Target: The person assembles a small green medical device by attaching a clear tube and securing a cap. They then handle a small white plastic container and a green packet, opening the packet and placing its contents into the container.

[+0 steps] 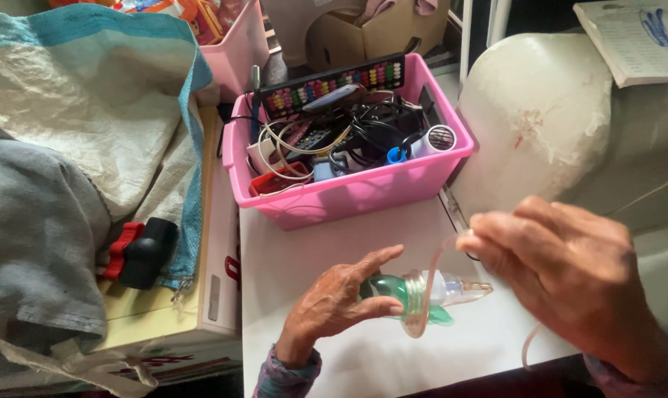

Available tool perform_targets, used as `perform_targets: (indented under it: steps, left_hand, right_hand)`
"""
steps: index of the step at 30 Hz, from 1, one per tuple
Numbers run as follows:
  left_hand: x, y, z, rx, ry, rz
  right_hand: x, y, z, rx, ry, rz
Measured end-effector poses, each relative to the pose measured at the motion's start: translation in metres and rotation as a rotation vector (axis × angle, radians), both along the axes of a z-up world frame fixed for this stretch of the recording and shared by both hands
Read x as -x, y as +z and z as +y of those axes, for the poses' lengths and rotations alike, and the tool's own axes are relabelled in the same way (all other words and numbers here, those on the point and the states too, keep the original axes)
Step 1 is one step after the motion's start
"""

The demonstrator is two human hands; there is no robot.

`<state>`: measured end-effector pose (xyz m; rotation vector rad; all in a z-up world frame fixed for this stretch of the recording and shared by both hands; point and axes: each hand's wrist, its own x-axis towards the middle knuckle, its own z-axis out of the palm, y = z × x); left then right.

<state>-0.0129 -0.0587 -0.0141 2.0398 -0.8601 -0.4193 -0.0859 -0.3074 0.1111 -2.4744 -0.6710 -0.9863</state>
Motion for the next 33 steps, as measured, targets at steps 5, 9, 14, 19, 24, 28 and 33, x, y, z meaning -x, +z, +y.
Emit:
perform_targets:
  steps: [5,9,14,19,24,28,33]
  left_hand:
    - [0.003,-0.001,0.001,0.106,0.003,-0.229]
    - [0.0,-0.004,-0.002,0.039,0.13,-0.29]
    - [-0.005,-0.004,-0.002,0.018,0.236,-0.21]
    - [-0.005,-0.002,0.0,-0.007,0.196,-0.24]
    - [-0.007,-0.001,0.007,0.142,-0.044,-0.189]
    - [-0.006,-0.004,0.014,0.309,-0.193,0.09]
    - [-0.004,-0.005,0.025,0.48,-0.058,0.317]
  right_hand:
    - [-0.012,0.001,-0.001,0.009,-0.065,-0.049]
    - [0.015,-0.006,-0.002,0.062,-0.046,-0.064]
    - [0.036,-0.011,-0.003,-0.044,0.069,-0.034]
    - [0.033,0.003,-0.008,0.042,0.042,-0.059]
    - [-0.011,-0.005,-0.026,0.024,-0.158,-0.023]
    - [-0.055,-0.033,-0.041,-0.048,-0.087,-0.004]
    - [-0.093,-0.068,-0.043,-0.184,0.004,0.198]
